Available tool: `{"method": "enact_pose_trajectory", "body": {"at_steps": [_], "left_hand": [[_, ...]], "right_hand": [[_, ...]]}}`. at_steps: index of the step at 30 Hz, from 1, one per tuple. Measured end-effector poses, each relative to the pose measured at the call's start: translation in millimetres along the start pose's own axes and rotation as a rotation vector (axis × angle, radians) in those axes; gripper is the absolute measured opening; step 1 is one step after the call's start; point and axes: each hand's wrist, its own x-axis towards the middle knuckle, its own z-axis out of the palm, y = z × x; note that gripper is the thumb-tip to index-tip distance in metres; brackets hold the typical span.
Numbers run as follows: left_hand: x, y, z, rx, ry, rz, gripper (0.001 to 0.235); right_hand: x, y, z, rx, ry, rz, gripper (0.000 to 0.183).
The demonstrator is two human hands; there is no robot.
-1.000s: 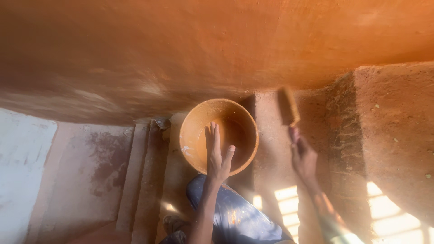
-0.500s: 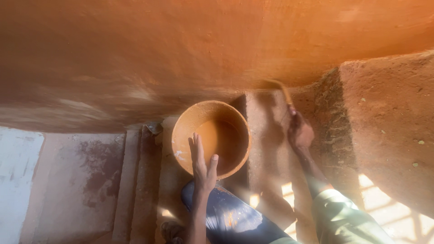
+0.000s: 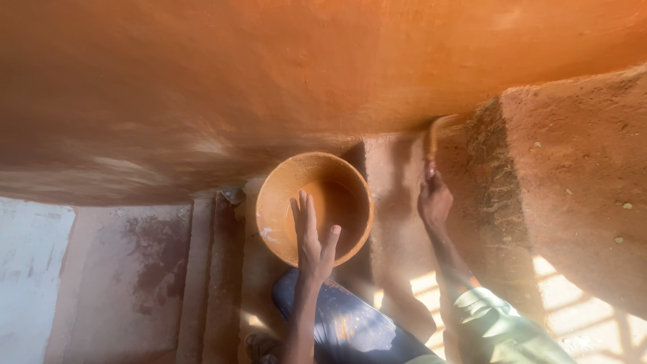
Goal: The person paints a curved wall surface with a brownish liquid using a brush. They repeatedly dip the brush into a bucket and apply the liquid in vertical strokes, occasionally touching the wall with their left hand.
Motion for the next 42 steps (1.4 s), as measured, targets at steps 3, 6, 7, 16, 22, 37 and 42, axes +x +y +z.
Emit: {"method": "enact_pose_trajectory", "body": {"at_steps": [3, 6, 7, 16, 22, 37, 42], "left_hand": [[3, 4, 1, -0.019, 0.017, 0.009, 0.082], [5, 6, 6, -0.021, 0.012, -0.009, 0.083], [5, 6, 7, -0.012, -0.003, -0.012, 0.083], [18, 21, 8, 0.002, -0.022, 0.053, 0.085], [19, 21, 11, -0.044, -0.038, -0.01, 0.085], [-72, -68, -6, -0.053, 0.196, -0.161, 0.077], [-70, -81, -11, -0.197, 0.281, -0.215, 0.077]], "right_hand": [[-17, -13, 2, -0.313, -0.161, -0.208, 0.038], [-37, -5, -5, -0.076, 0.028, -0.482, 0.051], [-42, -3, -8, 0.091, -0.018, -0.268, 0.049], [-2, -63, -151, 0.516, 0.087, -0.043, 0.044], [-43, -95, -216, 0.52, 0.216, -0.284, 0.049], [-133, -83, -39, -0.225, -0.372, -0.647, 0.041], [-105, -98, 64, -0.797, -0.512, -0.748, 0.038]]}}
